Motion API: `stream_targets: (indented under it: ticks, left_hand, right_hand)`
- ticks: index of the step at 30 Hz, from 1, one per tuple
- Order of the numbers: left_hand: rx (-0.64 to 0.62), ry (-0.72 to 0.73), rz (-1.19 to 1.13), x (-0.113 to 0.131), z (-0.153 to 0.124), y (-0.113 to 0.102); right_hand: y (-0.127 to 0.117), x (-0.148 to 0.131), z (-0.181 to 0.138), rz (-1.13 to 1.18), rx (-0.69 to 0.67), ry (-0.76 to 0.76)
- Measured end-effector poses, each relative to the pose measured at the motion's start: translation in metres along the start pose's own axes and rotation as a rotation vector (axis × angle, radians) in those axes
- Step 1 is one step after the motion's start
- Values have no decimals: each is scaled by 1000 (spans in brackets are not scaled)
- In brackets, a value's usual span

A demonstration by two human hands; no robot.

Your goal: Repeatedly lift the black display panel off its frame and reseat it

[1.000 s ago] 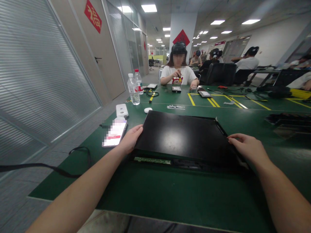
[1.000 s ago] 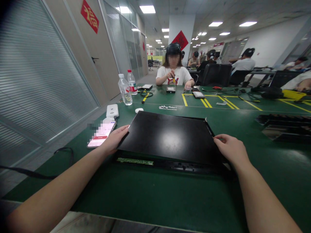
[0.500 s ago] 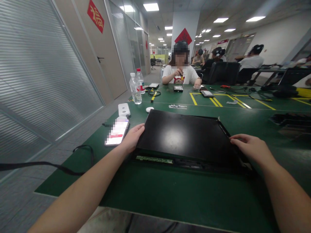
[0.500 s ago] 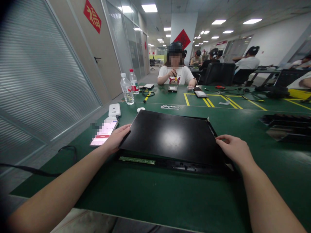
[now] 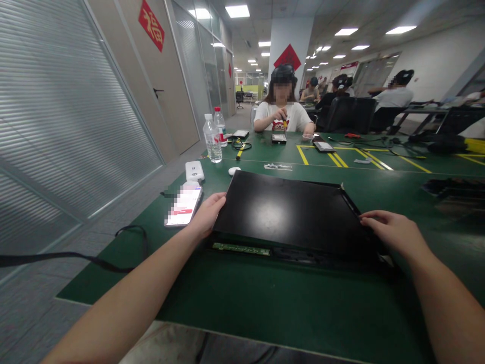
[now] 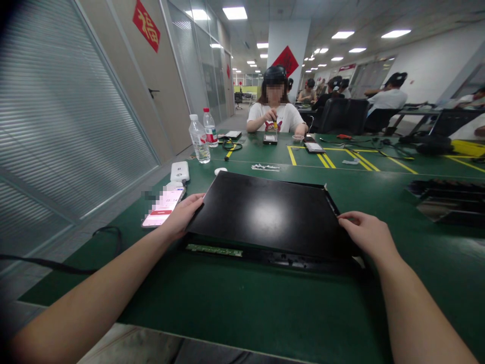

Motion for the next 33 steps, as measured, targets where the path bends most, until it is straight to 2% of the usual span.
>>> stream_targets:
  ticks: [5,11,14,17,20,26,33]
  left_hand:
    - [-9,35,-6,-3,7,-6]
    - [-62,149,67,-3,11,-16]
    - [-33,243,229,-2,15,-24]
    - [10,350,504,-2,21,-31]
    - [-18,371,694,-6,27,-33]
    - [-42,379,906,-12,32,-35]
    - [-54,419,1019,-15,32,-36]
  right_hand:
    - [0,1,1,13,-8,32]
    - [-5,-4,-5,71,-19,17]
    - [-5,-6,-7,75,-10,14]
    - [-4,-5,-7,87,-12,21]
    - [-3,-4,-6,106,-5,11]
    - [-3,-2,-5,99,-16,20]
    - [-5,-4,-6,124,-26,53]
Point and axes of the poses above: each hand's wrist, its own z-axis towards the middle knuckle, its own y-axis out of the palm, x = y × z, the point moved 4 cm from there along z, towards the middle knuckle, and after that the axes turned 1 degree about x, right-handed, at the moved point
